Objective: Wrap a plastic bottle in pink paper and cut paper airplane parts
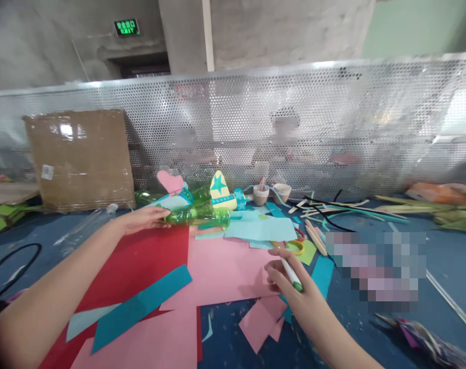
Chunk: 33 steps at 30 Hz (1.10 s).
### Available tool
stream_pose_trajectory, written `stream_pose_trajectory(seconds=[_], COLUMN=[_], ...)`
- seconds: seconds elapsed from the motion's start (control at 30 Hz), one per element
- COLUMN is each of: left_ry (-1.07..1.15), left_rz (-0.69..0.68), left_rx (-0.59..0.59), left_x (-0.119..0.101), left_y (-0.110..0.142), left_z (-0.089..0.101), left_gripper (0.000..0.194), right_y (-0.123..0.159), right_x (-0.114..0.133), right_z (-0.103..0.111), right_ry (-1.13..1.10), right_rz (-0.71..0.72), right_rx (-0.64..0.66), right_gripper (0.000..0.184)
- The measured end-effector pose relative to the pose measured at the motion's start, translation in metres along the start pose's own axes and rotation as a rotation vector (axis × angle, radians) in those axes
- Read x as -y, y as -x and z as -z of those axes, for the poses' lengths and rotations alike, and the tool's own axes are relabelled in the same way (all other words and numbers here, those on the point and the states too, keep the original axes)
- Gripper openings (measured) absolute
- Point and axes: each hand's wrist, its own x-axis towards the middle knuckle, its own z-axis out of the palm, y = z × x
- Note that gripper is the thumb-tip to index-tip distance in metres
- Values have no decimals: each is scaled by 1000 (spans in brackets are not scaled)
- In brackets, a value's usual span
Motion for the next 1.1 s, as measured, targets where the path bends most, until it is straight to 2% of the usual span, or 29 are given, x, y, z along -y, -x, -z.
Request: stream_pose_trajectory(seconds=[0.13, 0.27, 0.37, 0.53, 0.7, 0.8, 0.9, 1.0, 1.1], left_ry=[-20, -22, -31, -39, -133, -282, -497, -691, -822], left_rz=[3, -15, -27, -135, -298, -394, -481, -551, -619], left_rx=[43, 87, 114, 42, -71, -147, -221, -223, -171], left_x=[-2, 5, 16, 34, 44, 48, 49, 51, 54], left_y=[6, 13, 14, 6, -4, -10, -13, -13, -12], left_z=[-18, -51, -78, -103, -108, -103, -97, -94, -96], left_gripper=[24, 27, 28, 27, 21, 31, 44, 60, 75], right_y=[-6, -14, -17, -20, -33, -44, -55, -62, -67], right_x=[8, 14, 18, 17, 26, 39, 45, 39, 31], right_z=[5, 12, 15, 17, 31, 52, 75, 87, 84], right_ry=[14, 45, 89, 238, 577, 847, 1130, 1363, 1506], right_rz=[43, 134, 161, 189, 239, 245, 239, 197, 225], right_rx=[21, -30, -85, -51, 17, 48, 65, 111, 132], right_gripper=[43, 46, 39, 35, 28, 17, 15, 6, 19])
